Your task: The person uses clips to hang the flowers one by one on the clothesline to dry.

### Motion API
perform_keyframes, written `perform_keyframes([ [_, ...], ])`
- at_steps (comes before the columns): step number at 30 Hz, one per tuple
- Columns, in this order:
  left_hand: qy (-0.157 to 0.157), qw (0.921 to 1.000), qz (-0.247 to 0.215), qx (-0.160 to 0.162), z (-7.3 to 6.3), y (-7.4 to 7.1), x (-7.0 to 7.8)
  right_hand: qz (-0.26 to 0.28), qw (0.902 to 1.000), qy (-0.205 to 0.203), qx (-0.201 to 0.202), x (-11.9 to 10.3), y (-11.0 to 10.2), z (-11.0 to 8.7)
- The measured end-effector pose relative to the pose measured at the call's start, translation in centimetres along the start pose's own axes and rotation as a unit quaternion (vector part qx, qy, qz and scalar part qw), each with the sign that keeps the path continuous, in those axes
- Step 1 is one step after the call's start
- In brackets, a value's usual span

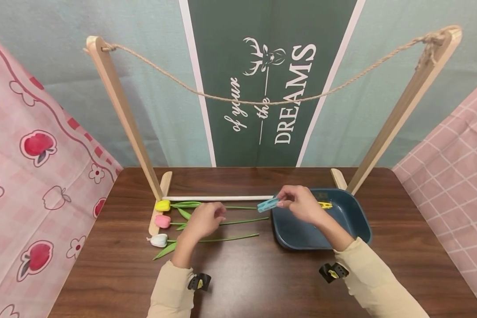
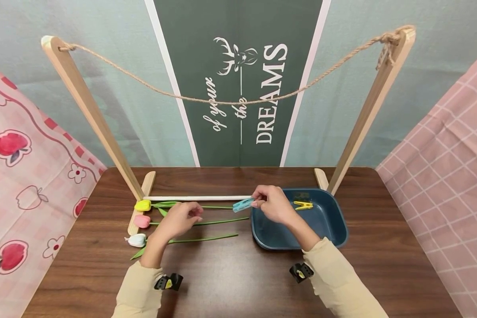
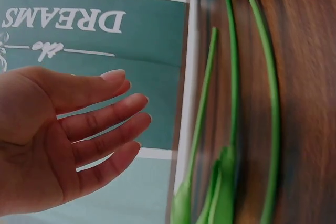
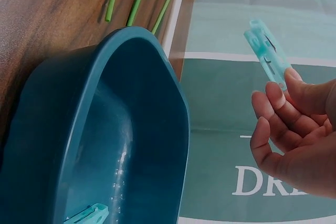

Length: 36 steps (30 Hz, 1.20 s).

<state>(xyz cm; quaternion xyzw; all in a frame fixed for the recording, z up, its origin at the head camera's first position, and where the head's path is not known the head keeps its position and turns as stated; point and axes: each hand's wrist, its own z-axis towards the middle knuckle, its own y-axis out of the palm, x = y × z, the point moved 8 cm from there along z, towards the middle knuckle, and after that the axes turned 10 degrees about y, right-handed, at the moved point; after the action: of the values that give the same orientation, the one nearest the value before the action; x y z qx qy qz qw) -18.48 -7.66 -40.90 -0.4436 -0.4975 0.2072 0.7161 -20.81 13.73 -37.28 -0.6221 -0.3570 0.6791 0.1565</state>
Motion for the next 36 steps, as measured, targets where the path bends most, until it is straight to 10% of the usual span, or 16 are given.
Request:
perform_keyframes([
  [17, -0.042, 0.9949, -0.026, -0.088, -1.8, 2.7, -3.4, -0.003, 0.9999, 0.01, -0.005, 0.6, -0.3, -0.2],
  [36, -0.055, 0.9954, -0.023, -0.075, -2.6, 4.6, -5.3, -0.003, 0.9997, 0.019, -0.011, 1.2, -0.2, -0.3],
])
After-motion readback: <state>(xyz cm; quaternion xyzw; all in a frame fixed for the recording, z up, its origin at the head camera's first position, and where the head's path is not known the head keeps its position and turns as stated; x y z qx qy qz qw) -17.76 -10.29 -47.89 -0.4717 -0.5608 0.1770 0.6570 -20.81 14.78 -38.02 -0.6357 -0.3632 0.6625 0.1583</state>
